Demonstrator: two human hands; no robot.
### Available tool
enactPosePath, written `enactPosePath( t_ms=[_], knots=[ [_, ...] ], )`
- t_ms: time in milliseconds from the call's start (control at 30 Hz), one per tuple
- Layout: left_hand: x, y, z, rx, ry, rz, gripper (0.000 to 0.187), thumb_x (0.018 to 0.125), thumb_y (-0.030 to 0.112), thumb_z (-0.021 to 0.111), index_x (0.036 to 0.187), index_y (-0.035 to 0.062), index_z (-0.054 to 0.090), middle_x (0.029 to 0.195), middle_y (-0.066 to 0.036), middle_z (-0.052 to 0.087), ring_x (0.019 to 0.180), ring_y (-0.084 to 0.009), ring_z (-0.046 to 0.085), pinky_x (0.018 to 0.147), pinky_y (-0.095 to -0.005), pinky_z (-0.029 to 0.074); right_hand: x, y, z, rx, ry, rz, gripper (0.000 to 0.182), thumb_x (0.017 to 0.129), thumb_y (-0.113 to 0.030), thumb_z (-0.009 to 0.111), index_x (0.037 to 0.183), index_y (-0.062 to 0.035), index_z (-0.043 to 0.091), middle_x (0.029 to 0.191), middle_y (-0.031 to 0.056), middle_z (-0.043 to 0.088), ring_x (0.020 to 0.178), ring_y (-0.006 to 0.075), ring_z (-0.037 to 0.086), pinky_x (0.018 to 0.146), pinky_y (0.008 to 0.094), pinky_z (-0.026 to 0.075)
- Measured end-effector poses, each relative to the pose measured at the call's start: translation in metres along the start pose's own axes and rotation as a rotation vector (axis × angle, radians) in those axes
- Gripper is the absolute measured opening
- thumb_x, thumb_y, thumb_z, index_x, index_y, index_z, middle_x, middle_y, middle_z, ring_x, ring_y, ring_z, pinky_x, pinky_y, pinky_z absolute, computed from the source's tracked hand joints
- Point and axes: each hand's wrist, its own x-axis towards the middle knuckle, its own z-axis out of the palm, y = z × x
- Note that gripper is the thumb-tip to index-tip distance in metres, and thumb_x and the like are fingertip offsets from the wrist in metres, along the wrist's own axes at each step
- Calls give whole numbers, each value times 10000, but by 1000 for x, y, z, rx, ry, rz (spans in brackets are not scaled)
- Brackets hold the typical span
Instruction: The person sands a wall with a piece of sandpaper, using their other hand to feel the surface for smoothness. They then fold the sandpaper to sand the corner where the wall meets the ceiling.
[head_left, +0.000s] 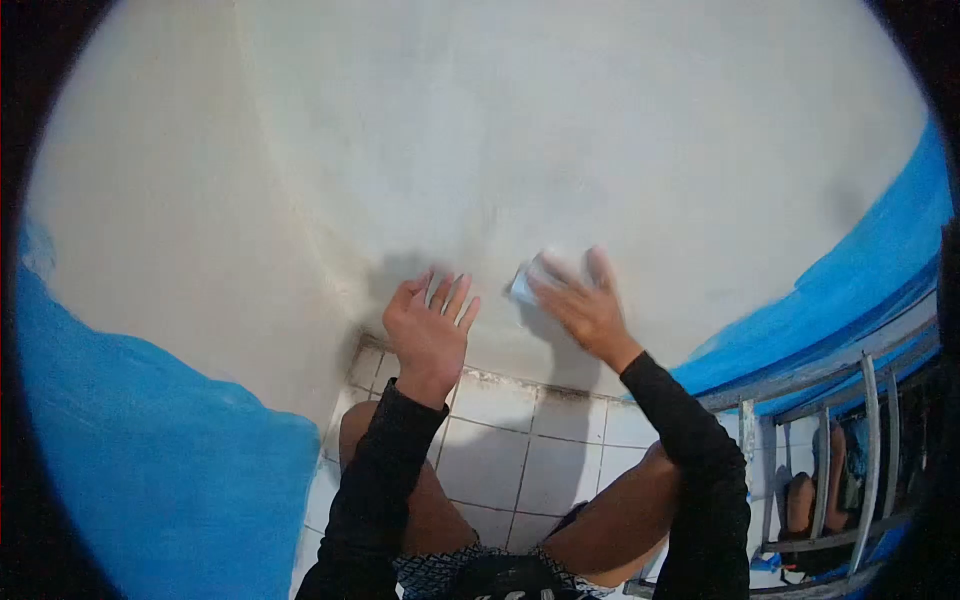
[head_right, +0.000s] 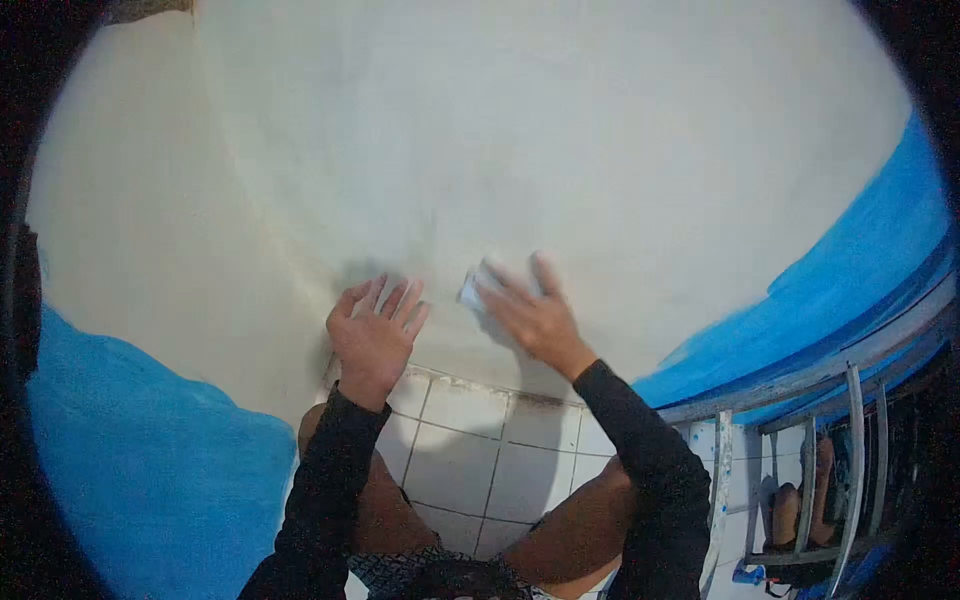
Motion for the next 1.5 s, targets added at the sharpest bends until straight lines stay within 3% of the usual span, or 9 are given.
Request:
enactPosePath(
  t_ms=[133,333,467,667,867,933,1033,1267,1500],
  knots=[
    [-3,3,-4,5,1,-15,796,873,298,583,1516,20,205,1422,-185,346,1438,-362,301,1192,-502,210,-8,-5,13,-131,-139,-187,337,874,-169,628,1208,-149,666,1419,6,556,1395,153,429,1181,611,211],
    [-4,6,-4,18,-51,-30,792,872,305,582,1515,18,221,1425,-189,371,1379,-348,381,1180,-496,238,4,-5,0,-165,80,13,340,866,-198,646,1202,-152,669,1409,-2,555,1399,141,418,1188,623,181],
    [-4,6,0,2,-32,-34,761,880,293,573,1506,9,246,1419,-200,383,1367,-357,403,1176,-493,252,-29,-7,37,-65,-80,-94,336,858,-231,668,1187,-167,677,1427,7,551,1391,149,430,1194,603,177],
    [0,8,2,-166,-94,-51,769,888,274,558,1521,1,217,1417,-219,381,1445,-352,298,1198,-478,223,32,19,-30,-63,112,63,278,895,-160,606,1163,-150,681,1421,14,562,1355,163,486,1182,662,10],
    [3,2,-7,-27,-318,-82,767,910,381,478,1548,25,245,1538,-157,305,1297,-238,402,983,-307,369,-22,12,27,7,-263,-228,373,873,-229,612,1238,-174,663,1495,14,484,1417,152,392,1160,685,205],
    [2,1,-2,40,-344,-72,757,913,400,455,1551,42,260,1525,-128,328,1264,-223,398,937,-290,349,13,23,-16,9,-307,-260,369,869,-235,614,1232,-194,669,1493,10,486,1410,167,402,1177,684,134],
    [-10,-3,11,54,-363,-74,732,923,405,419,1558,73,269,1452,-73,399,1252,-214,378,900,-280,326,36,41,-51,-163,-60,-108,352,882,-222,588,1220,-176,677,1487,9,495,1408,134,401,1183,666,-11],
    [-8,-10,13,64,-373,-33,655,973,299,405,1574,108,229,1264,27,496,1315,-238,363,909,-310,323,16,42,-31,-75,-157,-210,348,882,-244,609,1218,-188,680,1500,9,482,1401,134,410,1208,610,68],
    [-6,-14,11,24,-392,-43,660,970,292,428,1574,113,228,1292,13,497,1358,-232,341,959,-326,318,57,59,-70,-283,154,-105,313,870,-291,657,1178,-243,687,1467,5,518,1362,134,456,1217,604,104]
  ],
)
